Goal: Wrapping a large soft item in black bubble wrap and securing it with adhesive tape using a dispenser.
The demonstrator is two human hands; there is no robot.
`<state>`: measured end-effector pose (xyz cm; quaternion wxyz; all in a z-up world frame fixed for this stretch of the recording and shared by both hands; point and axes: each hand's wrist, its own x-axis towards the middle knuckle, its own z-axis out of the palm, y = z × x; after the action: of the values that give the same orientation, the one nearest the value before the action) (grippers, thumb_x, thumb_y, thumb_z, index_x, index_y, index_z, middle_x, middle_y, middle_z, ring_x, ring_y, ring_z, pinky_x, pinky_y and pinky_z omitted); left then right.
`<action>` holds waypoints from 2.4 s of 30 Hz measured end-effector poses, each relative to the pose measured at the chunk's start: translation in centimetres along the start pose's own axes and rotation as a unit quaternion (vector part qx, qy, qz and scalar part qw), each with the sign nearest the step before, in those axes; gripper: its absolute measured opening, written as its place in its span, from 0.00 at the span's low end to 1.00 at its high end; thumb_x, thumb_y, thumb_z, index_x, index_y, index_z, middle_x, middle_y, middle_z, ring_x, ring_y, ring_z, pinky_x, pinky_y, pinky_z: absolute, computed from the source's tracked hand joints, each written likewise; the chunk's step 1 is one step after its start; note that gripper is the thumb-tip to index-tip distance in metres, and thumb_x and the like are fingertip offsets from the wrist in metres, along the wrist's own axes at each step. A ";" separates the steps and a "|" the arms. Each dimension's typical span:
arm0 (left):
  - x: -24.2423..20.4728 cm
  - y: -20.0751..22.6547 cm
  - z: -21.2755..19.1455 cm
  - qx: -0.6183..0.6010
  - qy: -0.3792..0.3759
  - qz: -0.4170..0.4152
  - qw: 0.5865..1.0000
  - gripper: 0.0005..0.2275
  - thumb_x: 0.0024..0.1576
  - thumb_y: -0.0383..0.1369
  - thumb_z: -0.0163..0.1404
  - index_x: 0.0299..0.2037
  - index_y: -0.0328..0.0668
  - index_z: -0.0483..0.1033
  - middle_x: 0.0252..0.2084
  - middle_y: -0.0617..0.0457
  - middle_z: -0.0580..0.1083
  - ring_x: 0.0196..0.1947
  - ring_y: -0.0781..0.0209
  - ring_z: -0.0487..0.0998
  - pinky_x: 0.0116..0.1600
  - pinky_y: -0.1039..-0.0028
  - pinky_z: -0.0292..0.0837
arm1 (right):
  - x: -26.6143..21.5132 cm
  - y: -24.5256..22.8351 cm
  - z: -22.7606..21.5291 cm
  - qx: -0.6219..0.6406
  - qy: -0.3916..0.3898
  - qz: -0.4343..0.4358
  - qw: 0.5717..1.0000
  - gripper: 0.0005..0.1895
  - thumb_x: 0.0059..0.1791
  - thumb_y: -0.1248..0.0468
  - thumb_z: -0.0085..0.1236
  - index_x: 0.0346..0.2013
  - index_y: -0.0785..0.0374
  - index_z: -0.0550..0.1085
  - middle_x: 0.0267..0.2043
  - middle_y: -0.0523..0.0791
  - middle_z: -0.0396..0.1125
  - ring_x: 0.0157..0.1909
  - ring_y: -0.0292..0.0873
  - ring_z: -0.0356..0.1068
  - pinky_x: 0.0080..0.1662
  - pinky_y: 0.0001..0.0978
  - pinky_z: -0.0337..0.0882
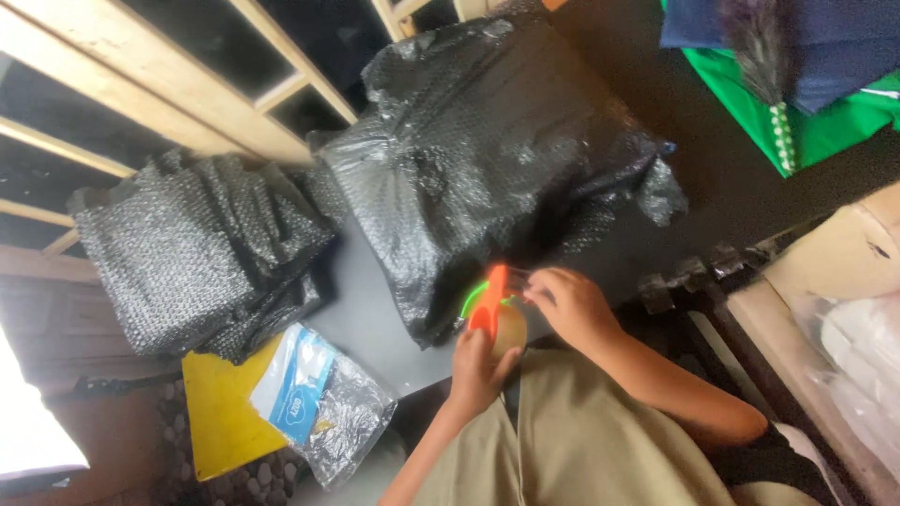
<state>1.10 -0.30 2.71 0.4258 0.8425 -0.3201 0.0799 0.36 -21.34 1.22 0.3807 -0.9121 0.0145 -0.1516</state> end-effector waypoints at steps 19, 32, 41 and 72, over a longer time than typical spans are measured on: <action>-1.6 -2.2 -2.2 -0.262 -0.177 -0.206 0.926 0.16 0.53 0.30 0.57 0.48 0.35 0.67 0.37 0.50 0.75 0.32 0.64 0.74 0.37 0.76 0.72 | 0.7 -5.7 -4.1 0.177 -0.026 0.116 0.977 0.09 0.40 0.67 0.70 0.21 0.63 0.76 0.21 0.40 0.73 0.22 0.34 0.67 0.29 0.25 0.69; -0.2 0.0 -1.6 -0.211 -0.155 -0.079 0.962 0.31 0.49 0.37 0.63 0.62 0.35 0.68 0.49 0.46 0.77 0.46 0.55 0.78 0.50 0.71 0.73 | 0.7 -5.4 -9.9 0.274 0.041 0.069 0.958 0.06 0.43 0.72 0.66 0.24 0.65 0.75 0.24 0.42 0.73 0.24 0.32 0.68 0.30 0.20 0.67; -2.4 -2.5 -0.7 -0.286 -0.185 -0.141 0.929 0.18 0.54 0.29 0.58 0.53 0.32 0.72 0.41 0.51 0.76 0.36 0.64 0.74 0.44 0.75 0.71 | 2.0 3.0 -10.2 0.368 0.023 0.115 0.922 0.11 0.42 0.74 0.68 0.29 0.65 0.71 0.31 0.45 0.73 0.30 0.34 0.69 0.37 0.21 0.70; -2.9 -2.8 0.4 -0.184 -0.082 0.086 0.976 0.11 0.54 0.27 0.57 0.30 0.36 0.64 0.23 0.55 0.59 0.25 0.57 0.59 0.61 0.63 0.67 | -3.9 11.8 6.8 0.615 -0.150 0.351 0.691 0.14 0.46 0.62 0.67 0.28 0.64 0.68 0.28 0.49 0.68 0.25 0.43 0.68 0.27 0.35 0.73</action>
<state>0.43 1.95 -0.62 0.5379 0.7224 -0.4343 -0.0132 -0.32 -24.51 -12.57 0.8788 -0.4136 0.1795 0.1567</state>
